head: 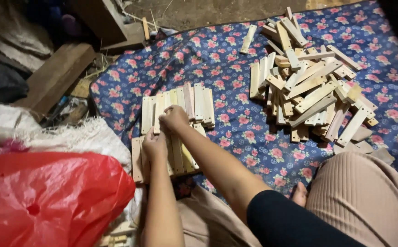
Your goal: The person is sorting and stacking small wooden slats into organized piles while sitting on the floor.
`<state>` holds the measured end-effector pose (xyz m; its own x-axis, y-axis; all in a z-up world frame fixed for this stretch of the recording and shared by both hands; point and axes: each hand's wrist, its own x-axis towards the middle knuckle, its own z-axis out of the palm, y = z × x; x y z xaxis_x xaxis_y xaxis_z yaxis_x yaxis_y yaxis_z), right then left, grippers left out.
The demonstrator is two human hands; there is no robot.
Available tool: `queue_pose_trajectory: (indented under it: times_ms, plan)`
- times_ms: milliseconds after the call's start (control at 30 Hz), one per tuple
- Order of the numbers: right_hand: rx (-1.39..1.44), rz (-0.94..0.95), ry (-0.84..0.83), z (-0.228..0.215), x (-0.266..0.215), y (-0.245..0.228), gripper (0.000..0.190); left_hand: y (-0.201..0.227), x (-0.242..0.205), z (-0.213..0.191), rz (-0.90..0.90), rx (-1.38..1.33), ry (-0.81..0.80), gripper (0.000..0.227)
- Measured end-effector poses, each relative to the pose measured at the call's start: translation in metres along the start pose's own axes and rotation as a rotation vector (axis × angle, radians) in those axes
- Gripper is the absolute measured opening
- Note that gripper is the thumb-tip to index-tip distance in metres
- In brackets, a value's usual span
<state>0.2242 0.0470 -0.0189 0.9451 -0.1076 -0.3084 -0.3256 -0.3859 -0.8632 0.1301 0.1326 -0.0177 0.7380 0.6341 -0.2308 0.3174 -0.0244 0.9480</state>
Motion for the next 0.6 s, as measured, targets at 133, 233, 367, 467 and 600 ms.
queue_pose_trajectory:
  times_ms: [133,233,367,467,600]
  plan:
    - [-0.064,0.024,-0.087,0.007,0.003,-0.02,0.039,-0.033,0.046,-0.003,0.465,0.634,0.168,0.034]
    - [-0.106,0.049,-0.087,0.016,0.008,-0.024,0.038,-0.037,0.055,-0.007,0.684,0.787,0.251,0.03]
    - [-0.188,0.008,-0.134,0.023,0.017,-0.023,0.036,-0.049,0.068,-0.007,0.784,0.81,0.307,0.017]
    - [-0.204,-0.075,-0.167,0.003,0.001,-0.039,0.029,-0.029,0.072,-0.009,0.397,0.911,-0.008,0.031]
    - [-0.226,-0.074,-0.184,0.0,0.0,-0.042,0.024,0.022,0.045,-0.024,0.156,1.018,-0.097,0.034]
